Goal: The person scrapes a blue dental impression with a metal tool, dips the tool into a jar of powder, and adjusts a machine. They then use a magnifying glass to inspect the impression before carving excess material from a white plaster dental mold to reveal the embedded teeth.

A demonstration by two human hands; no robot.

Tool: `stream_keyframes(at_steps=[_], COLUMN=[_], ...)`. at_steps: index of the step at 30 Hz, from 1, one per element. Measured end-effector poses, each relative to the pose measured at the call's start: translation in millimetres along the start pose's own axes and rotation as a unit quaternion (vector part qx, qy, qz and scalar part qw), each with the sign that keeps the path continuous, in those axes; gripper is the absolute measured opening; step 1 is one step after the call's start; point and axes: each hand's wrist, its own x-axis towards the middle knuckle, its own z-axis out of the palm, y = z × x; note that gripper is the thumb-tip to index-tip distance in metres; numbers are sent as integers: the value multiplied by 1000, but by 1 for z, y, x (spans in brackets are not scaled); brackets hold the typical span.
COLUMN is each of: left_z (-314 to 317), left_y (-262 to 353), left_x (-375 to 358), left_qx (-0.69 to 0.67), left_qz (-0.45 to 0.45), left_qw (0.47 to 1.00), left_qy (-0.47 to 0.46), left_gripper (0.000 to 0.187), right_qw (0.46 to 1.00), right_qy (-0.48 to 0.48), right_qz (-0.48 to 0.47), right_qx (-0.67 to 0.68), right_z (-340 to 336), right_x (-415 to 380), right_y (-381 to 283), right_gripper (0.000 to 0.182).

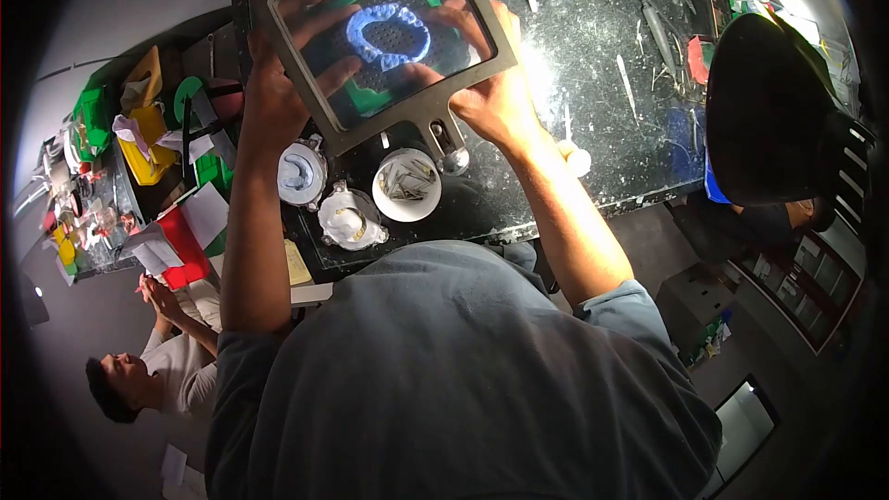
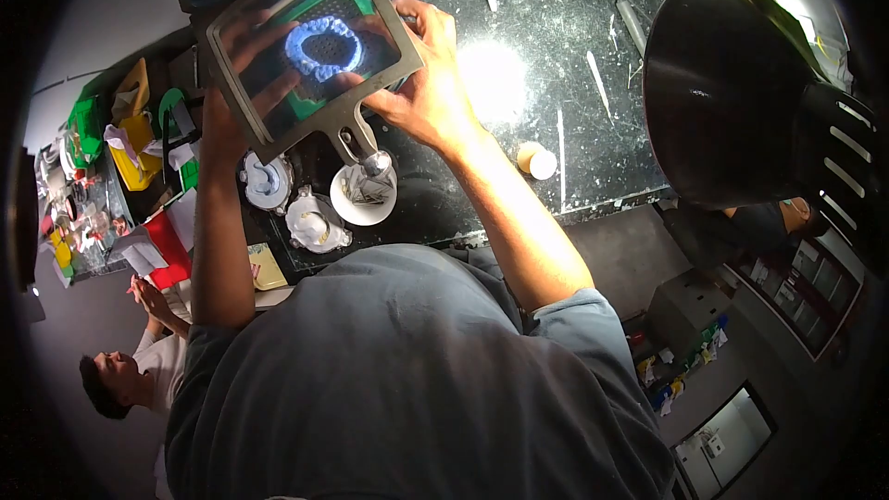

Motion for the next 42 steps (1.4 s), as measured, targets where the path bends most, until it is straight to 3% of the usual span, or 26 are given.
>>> stream_keyframes(at_steps=[29, 32, 34, 35, 37, 39, 41, 42], left_z=[3, 1, 3, 2, -2, -4, -4, -3], left_y=[2, -1, -4, -5, -6, -5, -4, -3], left_x=[-2, -3, -8, -10, -12, -12, -11, -10], left_qx=[-11, -32, -44, -57, -60, -65, -53, -54], left_qz=[-3, 10, -1, -13, -17, -19, -15, -13], left_qw=[1000, 999, 999, 998, 998, 997, 998, 998], left_qy=[14, 20, 25, 28, 31, 32, 28, 29], left_gripper=[58, 57, 57, 57, 56, 56, 53, 53], right_qw=[1000, 1000, 982, 973, 954, 933, 931, 942], right_qy=[-3, 20, 88, 116, 214, 273, 307, 315], right_qz=[16, -22, 19, 50, 7, 25, -21, -88], right_qx=[-4, 10, 168, 194, 212, 233, 198, 76], right_z=[-1, -4, -2, -1, -11, -28, -46, -54], right_x=[-1, -2, -9, -14, -5, 8, 29, 38], right_y=[-2, 2, 10, 21, 23, 14, -6, 7], right_gripper=[67, 70, 70, 65, 61, 61, 54, 51])
